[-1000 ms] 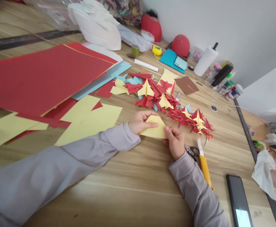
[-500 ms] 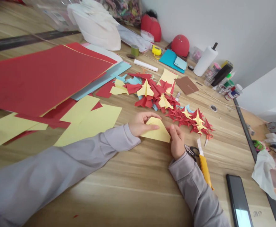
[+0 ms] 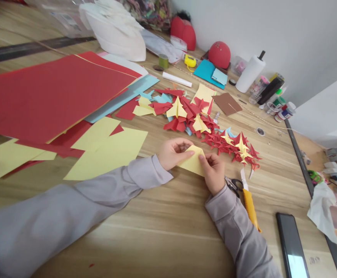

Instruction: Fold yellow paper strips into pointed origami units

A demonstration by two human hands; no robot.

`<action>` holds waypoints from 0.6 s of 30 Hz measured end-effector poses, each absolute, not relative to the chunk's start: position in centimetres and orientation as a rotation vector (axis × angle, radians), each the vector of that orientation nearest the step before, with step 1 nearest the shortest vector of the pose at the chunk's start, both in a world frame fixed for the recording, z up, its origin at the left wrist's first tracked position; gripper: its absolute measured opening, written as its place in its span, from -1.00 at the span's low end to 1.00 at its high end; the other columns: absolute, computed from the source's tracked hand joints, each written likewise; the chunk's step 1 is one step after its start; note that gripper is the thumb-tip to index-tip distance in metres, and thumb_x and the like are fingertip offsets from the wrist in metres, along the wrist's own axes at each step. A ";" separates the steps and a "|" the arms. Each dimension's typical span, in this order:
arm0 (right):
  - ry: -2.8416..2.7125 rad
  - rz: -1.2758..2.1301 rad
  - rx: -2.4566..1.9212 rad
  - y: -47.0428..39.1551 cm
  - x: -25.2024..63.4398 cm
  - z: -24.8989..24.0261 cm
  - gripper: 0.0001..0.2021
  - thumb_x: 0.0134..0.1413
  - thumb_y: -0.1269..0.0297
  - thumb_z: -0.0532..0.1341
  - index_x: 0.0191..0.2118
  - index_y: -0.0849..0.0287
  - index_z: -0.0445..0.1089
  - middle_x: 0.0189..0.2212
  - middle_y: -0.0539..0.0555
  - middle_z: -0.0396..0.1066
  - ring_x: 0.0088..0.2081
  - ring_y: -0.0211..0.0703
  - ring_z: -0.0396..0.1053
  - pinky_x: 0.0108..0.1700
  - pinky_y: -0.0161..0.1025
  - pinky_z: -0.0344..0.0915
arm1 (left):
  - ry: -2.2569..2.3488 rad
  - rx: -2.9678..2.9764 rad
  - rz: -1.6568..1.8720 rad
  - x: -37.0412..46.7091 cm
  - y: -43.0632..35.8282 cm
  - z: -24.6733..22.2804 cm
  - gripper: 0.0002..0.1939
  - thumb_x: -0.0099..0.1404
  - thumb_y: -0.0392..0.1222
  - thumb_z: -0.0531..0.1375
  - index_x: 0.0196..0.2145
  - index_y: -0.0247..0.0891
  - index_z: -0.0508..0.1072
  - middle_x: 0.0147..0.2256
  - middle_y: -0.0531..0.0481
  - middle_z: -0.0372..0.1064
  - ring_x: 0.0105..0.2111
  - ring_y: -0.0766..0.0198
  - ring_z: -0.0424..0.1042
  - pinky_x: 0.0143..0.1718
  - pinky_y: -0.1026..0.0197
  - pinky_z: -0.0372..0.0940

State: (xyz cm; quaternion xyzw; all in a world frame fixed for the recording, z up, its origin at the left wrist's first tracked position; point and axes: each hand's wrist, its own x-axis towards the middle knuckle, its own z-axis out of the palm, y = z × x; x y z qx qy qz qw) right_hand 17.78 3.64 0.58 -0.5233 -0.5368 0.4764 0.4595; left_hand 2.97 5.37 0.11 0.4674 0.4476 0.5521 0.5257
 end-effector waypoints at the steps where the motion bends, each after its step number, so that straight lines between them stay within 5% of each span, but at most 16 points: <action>1: -1.322 1.177 -1.290 3.6 17.8 0.6 -0.72 -0.14 0.07 0.28 -0.50 0.20 0.33 -0.61 -0.06 0.30 -0.59 -0.35 0.17 -0.56 -0.37 0.09 | 1.083 1.165 1.341 3.0 5.2 0.1 -0.79 -0.07 -0.22 0.26 -0.41 -0.33 0.40 -0.50 0.05 0.35 -0.51 0.38 0.30 -0.45 0.31 0.23; 10: -1.359 1.182 -1.248 3.6 17.7 0.8 -0.74 -0.11 0.10 0.27 -0.49 0.21 0.34 -0.62 -0.07 0.27 -0.59 -0.37 0.13 -0.56 -0.38 0.05 | 1.004 2.096 1.684 2.6 4.4 -0.1 -0.85 0.17 -0.37 0.08 -0.39 -0.33 0.46 -0.45 -0.04 0.30 -0.47 0.39 0.29 -0.47 0.33 0.23; 18: -1.397 1.117 -1.193 3.7 17.9 0.5 -0.79 -0.07 0.14 0.26 -0.48 0.20 0.37 -0.59 -0.06 0.31 -0.54 -0.34 0.18 -0.49 -0.36 0.11 | 0.962 2.406 1.593 2.3 4.2 -0.1 -0.83 0.20 -0.32 0.08 -0.36 -0.33 0.47 -0.39 -0.10 0.32 -0.44 0.36 0.30 -0.44 0.29 0.26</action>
